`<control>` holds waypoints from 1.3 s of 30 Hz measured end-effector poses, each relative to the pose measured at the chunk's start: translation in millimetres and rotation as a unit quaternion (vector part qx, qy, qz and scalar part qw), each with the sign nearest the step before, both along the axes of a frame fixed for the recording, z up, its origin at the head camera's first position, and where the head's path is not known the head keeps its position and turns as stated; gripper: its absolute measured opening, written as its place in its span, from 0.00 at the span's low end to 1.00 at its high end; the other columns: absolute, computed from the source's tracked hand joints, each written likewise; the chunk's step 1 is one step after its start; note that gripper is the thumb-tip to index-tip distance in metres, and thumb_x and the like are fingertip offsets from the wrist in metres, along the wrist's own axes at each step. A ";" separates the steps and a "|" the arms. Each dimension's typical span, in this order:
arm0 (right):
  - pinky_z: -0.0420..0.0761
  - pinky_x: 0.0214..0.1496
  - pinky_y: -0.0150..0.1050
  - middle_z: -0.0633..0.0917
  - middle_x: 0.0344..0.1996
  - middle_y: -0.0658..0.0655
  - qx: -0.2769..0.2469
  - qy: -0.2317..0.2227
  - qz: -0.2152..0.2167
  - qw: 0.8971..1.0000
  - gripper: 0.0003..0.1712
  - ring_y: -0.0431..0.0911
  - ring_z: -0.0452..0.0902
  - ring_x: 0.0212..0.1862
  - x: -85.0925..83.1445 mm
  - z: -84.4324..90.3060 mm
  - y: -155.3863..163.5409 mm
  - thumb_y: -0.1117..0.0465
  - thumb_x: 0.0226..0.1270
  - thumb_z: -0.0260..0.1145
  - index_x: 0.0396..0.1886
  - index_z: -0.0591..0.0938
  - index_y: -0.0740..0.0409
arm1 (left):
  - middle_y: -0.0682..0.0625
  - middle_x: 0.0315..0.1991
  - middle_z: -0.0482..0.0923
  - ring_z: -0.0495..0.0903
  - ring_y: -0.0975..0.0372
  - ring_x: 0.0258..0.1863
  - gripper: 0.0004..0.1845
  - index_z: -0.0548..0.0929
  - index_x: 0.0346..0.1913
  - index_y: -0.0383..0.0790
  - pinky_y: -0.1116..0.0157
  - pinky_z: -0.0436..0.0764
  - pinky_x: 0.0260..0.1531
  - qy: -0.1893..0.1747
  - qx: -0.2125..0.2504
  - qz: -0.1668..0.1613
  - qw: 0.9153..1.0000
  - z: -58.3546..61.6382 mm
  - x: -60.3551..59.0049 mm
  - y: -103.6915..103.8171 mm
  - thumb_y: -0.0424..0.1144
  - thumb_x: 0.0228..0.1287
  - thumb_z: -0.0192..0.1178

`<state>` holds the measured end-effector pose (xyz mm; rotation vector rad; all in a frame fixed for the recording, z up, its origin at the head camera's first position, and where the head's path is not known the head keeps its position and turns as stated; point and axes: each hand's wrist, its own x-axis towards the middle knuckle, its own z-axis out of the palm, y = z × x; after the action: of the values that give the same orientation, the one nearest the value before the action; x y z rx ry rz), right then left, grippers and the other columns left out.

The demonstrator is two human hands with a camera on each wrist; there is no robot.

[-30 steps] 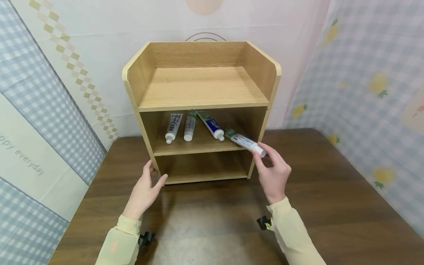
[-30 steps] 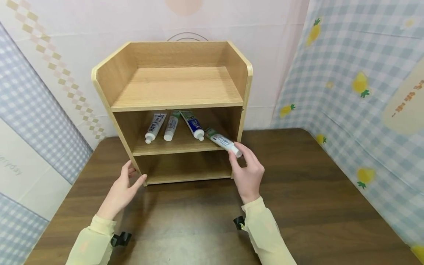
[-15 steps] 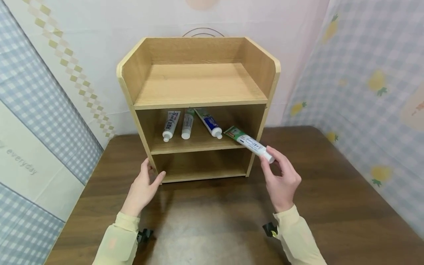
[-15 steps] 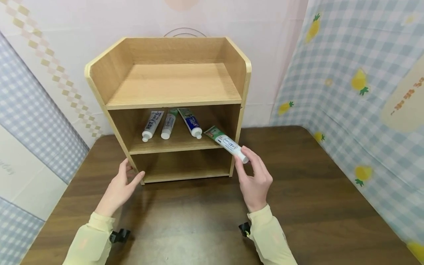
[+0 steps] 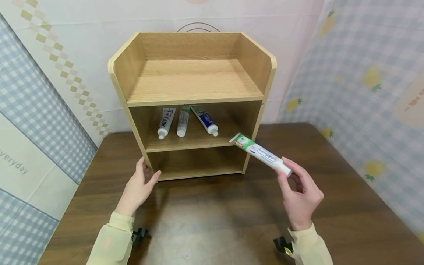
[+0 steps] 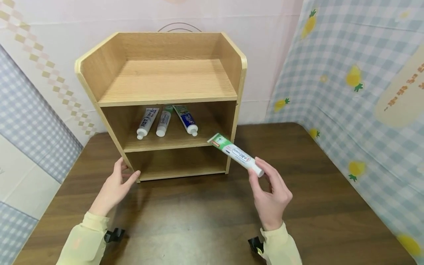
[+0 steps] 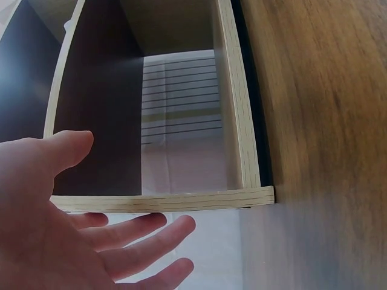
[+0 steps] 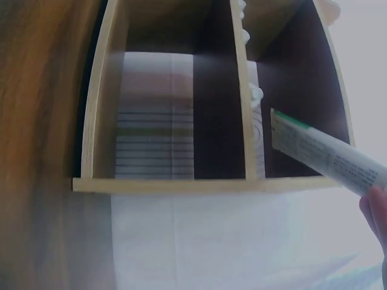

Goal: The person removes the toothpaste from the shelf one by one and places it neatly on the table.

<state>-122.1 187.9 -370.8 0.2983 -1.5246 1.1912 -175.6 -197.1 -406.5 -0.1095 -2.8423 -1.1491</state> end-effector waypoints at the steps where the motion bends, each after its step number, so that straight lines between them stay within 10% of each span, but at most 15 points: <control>1: 0.80 0.42 0.22 0.89 0.38 0.61 -0.004 -0.003 0.009 1.000 0.14 0.34 0.85 0.38 3.1 -1.2 4.1 0.81 0.47 0.70 0.37 0.83 0.81 | 0.32 0.67 0.64 0.75 0.43 0.59 0.42 0.41 0.77 0.43 0.44 0.75 0.50 0.002 0.001 -0.001 1.000 0.1 0.0 0.3 0.57 0.72 0.48; 16: 0.79 0.35 0.19 0.90 0.37 0.50 -0.088 -0.046 -0.023 0.995 0.14 0.34 0.85 0.33 37.7 -41.8 67.6 0.84 0.49 0.66 0.38 0.80 0.86 | 0.34 0.67 0.63 0.77 0.44 0.57 0.44 0.39 0.77 0.43 0.46 0.78 0.46 -0.008 0.001 -0.015 1.000 0.3 0.1 6.5 0.58 0.71 0.49; 31: 0.75 0.43 0.15 0.84 0.37 0.31 0.027 -0.102 -0.144 0.984 0.14 0.23 0.81 0.37 0.5 -52.3 111.1 0.78 0.48 0.72 0.38 0.86 0.74 | 0.34 0.65 0.66 0.82 0.47 0.48 0.43 0.40 0.77 0.44 0.53 0.78 0.38 -0.009 -0.016 -0.004 1.000 -1.6 -0.3 -0.2 0.59 0.71 0.49; 39: 0.71 0.44 0.11 0.87 0.33 0.68 0.113 -0.136 -0.174 0.969 0.14 0.15 0.75 0.40 -19.0 -53.2 129.0 0.74 0.49 0.74 0.39 0.86 0.71 | 0.30 0.68 0.63 0.81 0.45 0.51 0.45 0.38 0.77 0.42 0.50 0.78 0.43 -0.042 -0.017 -0.011 0.999 2.6 1.5 -2.8 0.61 0.71 0.46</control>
<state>-141.1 316.8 -424.0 0.0110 -1.8671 0.8041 -174.0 -199.8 -403.9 -0.0960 -2.9423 -1.1352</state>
